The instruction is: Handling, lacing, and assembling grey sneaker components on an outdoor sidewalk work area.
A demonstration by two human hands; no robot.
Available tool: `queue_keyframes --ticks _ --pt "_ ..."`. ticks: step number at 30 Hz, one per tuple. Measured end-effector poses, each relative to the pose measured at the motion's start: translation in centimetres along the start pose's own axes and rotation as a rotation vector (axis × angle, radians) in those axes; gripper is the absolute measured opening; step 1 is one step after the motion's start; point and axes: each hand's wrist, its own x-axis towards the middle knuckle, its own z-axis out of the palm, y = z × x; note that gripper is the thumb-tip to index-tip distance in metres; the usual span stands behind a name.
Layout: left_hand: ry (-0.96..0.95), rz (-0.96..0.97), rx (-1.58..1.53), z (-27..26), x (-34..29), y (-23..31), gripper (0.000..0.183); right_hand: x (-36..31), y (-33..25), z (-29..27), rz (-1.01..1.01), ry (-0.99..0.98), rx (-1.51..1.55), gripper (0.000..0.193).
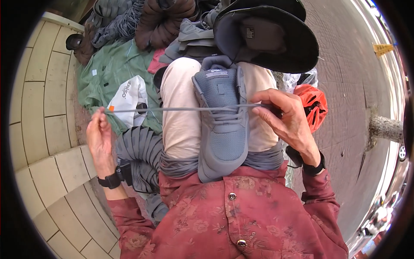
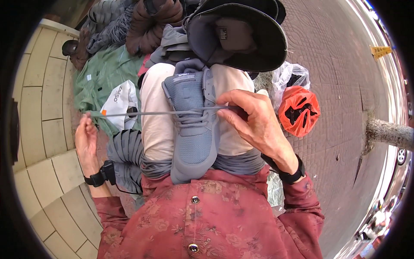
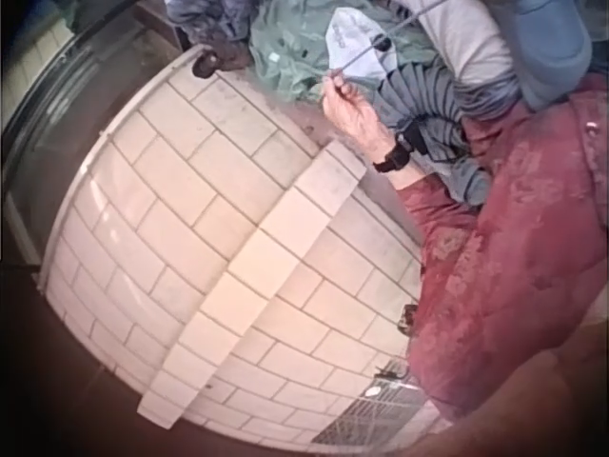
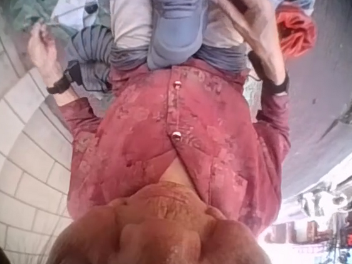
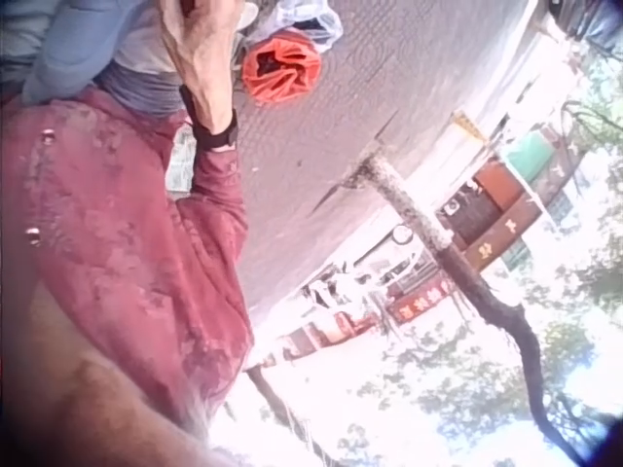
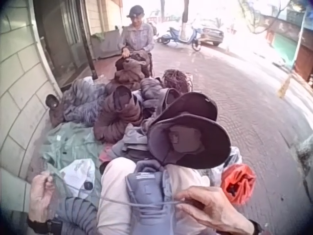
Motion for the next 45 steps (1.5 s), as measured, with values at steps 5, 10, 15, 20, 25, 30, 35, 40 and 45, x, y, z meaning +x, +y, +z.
queue_keyframes --ticks 5,10,15,20,25,30,35,40,45 --pt "-0.159 -0.128 1.618 0.0 -1.7 0.4 0.029 0.7 -0.3 -0.6 -0.137 -0.062 -0.100 0.013" --pt "-0.528 0.122 1.142 12.6 -6.6 -2.4 0.024 1.0 -0.4 -0.7 -0.092 -0.086 -0.115 0.012" --pt "-0.986 0.204 1.193 16.3 -6.8 -5.6 0.022 1.1 -0.6 -0.9 0.029 -0.141 -0.076 0.018" --pt "-1.066 0.300 1.213 17.5 -7.2 -5.0 0.021 1.2 -1.1 -0.9 0.266 -0.166 0.141 0.029" --pt "-1.203 0.338 1.024 17.9 -7.3 -4.0 0.020 1.6 -0.6 -1.3 0.387 -0.191 0.233 0.035" --pt "-1.081 0.014 1.136 16.1 -6.0 -4.6 0.024 1.3 1.3 -1.5 0.475 -0.218 0.386 0.038" --pt "-1.098 0.191 1.175 15.7 -5.7 -5.4 0.021 0.4 3.3 -1.3 0.531 -0.248 0.517 0.038" --pt "-1.117 0.334 1.094 15.2 -5.2 -4.2 0.020 0.7 2.4 -1.5 0.514 -0.276 0.454 0.038" --pt "-0.998 0.009 0.922 13.9 -4.8 -4.9 0.025 0.9 3.2 -1.1 0.479 -0.283 0.370 0.037"
